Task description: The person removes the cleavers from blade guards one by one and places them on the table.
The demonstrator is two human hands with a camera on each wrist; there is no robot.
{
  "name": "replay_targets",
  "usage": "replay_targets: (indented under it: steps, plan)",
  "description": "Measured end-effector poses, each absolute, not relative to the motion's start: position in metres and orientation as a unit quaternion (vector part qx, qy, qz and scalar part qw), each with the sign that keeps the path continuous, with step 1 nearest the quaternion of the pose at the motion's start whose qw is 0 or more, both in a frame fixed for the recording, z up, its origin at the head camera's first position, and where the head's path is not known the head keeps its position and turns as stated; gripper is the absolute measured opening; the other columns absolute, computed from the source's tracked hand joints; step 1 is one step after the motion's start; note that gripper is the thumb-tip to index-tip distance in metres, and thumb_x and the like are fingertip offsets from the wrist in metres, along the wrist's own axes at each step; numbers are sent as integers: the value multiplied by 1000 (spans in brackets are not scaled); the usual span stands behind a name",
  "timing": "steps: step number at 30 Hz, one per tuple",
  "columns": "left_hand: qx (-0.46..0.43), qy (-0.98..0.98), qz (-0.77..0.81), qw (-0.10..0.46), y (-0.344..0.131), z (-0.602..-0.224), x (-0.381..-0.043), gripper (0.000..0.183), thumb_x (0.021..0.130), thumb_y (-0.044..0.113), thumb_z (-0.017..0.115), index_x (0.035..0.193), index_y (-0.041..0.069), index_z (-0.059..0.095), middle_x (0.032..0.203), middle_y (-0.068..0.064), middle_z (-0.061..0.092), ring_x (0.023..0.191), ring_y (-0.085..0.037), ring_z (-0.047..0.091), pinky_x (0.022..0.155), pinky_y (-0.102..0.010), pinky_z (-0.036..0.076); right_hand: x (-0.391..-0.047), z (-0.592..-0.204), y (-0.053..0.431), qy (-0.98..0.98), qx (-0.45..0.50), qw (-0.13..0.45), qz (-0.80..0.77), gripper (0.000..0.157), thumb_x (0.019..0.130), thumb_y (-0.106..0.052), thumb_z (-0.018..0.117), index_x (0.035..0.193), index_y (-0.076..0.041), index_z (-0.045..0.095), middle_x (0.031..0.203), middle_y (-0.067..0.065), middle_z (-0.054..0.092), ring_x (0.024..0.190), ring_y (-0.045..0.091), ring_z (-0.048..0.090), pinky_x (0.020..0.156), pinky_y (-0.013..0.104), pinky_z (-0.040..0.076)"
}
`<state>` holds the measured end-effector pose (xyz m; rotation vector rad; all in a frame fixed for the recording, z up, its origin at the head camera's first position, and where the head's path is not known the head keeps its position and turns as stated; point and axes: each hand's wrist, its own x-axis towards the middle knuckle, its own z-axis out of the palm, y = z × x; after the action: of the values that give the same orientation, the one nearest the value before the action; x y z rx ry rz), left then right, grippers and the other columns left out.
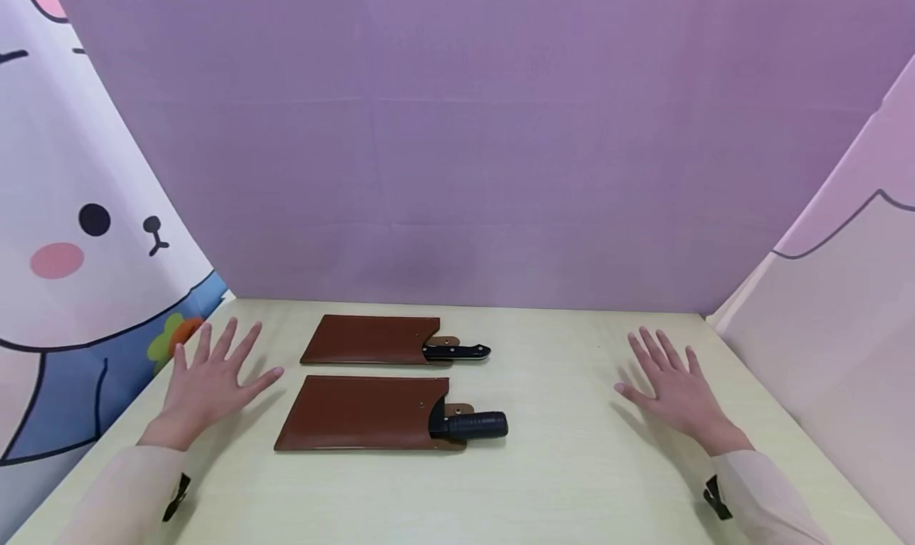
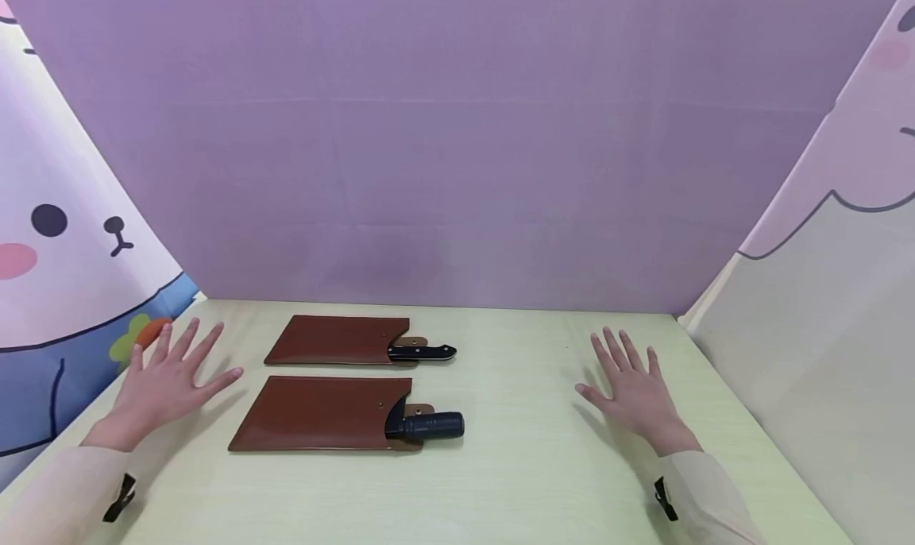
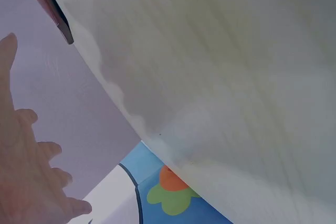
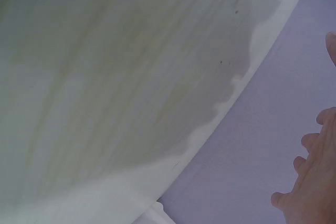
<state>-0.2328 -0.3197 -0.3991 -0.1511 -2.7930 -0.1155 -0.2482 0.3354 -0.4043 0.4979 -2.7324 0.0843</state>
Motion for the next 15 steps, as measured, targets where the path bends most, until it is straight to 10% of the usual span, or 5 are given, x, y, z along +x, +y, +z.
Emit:
replay_targets:
  steps: [15]
  plan:
    - [-83, -985, -27, 150, -312, -397, -230, 84, 81, 65, 48, 146, 21, 20, 145, -26, 25, 132, -52, 11, 97, -72, 6, -248, -408, 321, -959, 218, 178, 28, 77, 86, -50, 53, 145, -10, 25, 152, 10, 17, 142, 17, -5, 105, 61, 11]
